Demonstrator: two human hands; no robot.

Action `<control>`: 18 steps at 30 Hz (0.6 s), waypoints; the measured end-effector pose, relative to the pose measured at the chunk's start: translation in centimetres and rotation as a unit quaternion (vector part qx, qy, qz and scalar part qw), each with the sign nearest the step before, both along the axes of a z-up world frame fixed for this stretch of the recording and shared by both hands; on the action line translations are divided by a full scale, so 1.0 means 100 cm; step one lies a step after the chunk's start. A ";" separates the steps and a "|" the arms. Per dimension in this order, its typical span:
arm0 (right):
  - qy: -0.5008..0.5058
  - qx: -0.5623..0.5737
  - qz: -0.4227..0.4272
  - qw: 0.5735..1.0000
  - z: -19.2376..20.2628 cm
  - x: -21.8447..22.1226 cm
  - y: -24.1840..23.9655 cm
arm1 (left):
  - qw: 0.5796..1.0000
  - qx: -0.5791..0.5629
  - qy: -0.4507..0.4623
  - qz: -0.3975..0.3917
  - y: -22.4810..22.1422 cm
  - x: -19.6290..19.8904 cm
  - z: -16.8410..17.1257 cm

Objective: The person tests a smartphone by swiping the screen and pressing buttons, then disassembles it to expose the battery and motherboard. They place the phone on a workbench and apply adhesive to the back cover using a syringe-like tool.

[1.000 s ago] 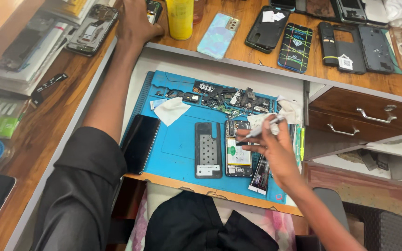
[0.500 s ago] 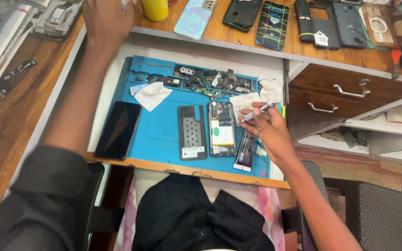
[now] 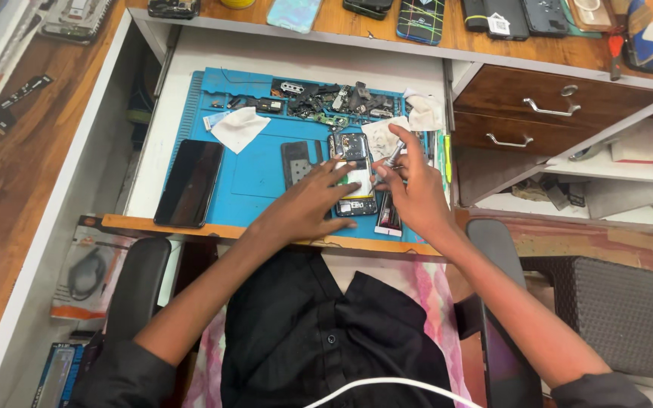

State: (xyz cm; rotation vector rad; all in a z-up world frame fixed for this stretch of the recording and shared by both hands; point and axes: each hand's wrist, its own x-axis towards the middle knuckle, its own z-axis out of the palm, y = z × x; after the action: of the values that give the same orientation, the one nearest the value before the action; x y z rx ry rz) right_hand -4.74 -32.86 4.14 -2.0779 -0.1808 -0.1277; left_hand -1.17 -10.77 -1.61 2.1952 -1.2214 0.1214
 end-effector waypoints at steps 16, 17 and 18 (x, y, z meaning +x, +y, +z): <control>-0.082 -0.008 0.013 0.997 -0.021 -0.017 0.021 | 0.998 0.016 0.064 0.002 0.014 0.010 -0.029; -0.107 -0.036 0.015 0.994 -0.020 -0.019 0.024 | 0.998 0.025 0.061 0.008 0.015 0.010 -0.029; -0.130 -0.065 0.017 0.989 -0.020 -0.021 0.025 | 0.998 0.032 0.059 0.012 0.015 0.009 -0.030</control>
State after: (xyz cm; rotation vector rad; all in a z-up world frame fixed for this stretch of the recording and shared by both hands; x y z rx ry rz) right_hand -6.84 -30.34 2.12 -2.1814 -0.3925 -0.3766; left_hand -0.27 -9.29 -4.62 2.2387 -1.1477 -0.0372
